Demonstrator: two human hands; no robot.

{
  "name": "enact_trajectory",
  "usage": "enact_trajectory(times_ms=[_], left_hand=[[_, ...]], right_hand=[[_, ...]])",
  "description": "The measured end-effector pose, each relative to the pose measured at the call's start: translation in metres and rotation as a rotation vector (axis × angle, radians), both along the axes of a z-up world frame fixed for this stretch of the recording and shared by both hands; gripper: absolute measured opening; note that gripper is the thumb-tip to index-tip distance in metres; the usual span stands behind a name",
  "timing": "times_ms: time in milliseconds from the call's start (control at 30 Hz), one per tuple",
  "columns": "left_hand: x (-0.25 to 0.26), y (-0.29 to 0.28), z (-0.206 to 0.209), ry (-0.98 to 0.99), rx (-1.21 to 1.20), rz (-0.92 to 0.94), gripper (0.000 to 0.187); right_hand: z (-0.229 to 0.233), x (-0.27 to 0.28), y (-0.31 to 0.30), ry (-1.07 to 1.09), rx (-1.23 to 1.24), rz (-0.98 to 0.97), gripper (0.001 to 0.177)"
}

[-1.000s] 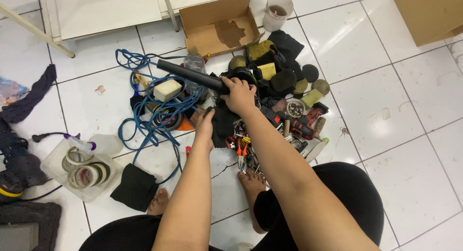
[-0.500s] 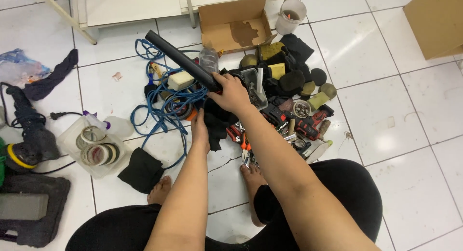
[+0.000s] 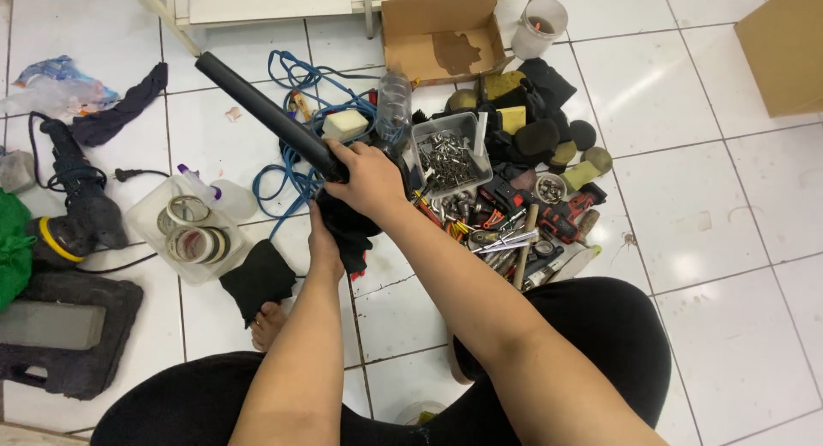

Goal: Sorting through a cluttered pile of tools, cables, and supplies on the floor and placing them into a cardboard box.

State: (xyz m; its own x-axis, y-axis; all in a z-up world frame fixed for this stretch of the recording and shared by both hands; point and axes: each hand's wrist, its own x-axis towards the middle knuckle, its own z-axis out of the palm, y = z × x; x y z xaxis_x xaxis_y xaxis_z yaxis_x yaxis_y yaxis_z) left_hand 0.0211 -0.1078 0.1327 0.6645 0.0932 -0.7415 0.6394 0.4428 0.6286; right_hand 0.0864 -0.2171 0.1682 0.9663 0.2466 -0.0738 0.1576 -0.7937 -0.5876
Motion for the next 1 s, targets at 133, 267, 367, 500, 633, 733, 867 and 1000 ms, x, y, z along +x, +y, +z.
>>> enact_trajectory(times_ms=[133, 267, 367, 500, 633, 733, 867, 1000], left_hand=[[-0.003, 0.019, -0.041, 0.002, 0.023, 0.001, 0.098], [-0.009, 0.031, -0.045, 0.023, 0.062, -0.004, 0.096], [-0.013, 0.04, -0.041, 0.024, 0.064, 0.005, 0.094], [-0.013, 0.048, -0.029, 0.023, -0.039, 0.153, 0.091], [-0.018, 0.072, -0.053, 0.043, -0.119, 0.301, 0.082], [-0.028, 0.082, -0.073, 0.068, -0.123, 0.228, 0.082], [-0.047, 0.082, -0.099, 0.113, -0.132, 0.067, 0.082], [-0.051, 0.075, -0.122, 0.16, -0.13, -0.095, 0.081]], right_hand=[[-0.012, -0.007, 0.019, -0.002, -0.019, 0.005, 0.071], [-0.028, -0.013, 0.03, 0.029, 0.032, -0.025, 0.072], [-0.035, -0.016, 0.037, 0.03, 0.058, -0.041, 0.072], [-0.03, -0.021, 0.046, 0.054, 0.145, -0.147, 0.073], [-0.007, -0.03, 0.053, 0.05, 0.233, -0.233, 0.072], [-0.011, -0.028, 0.05, 0.069, 0.374, -0.314, 0.076], [-0.013, -0.032, 0.05, 0.112, 0.519, -0.389, 0.08], [-0.042, -0.02, 0.046, 0.15, 0.667, -0.511, 0.081]])
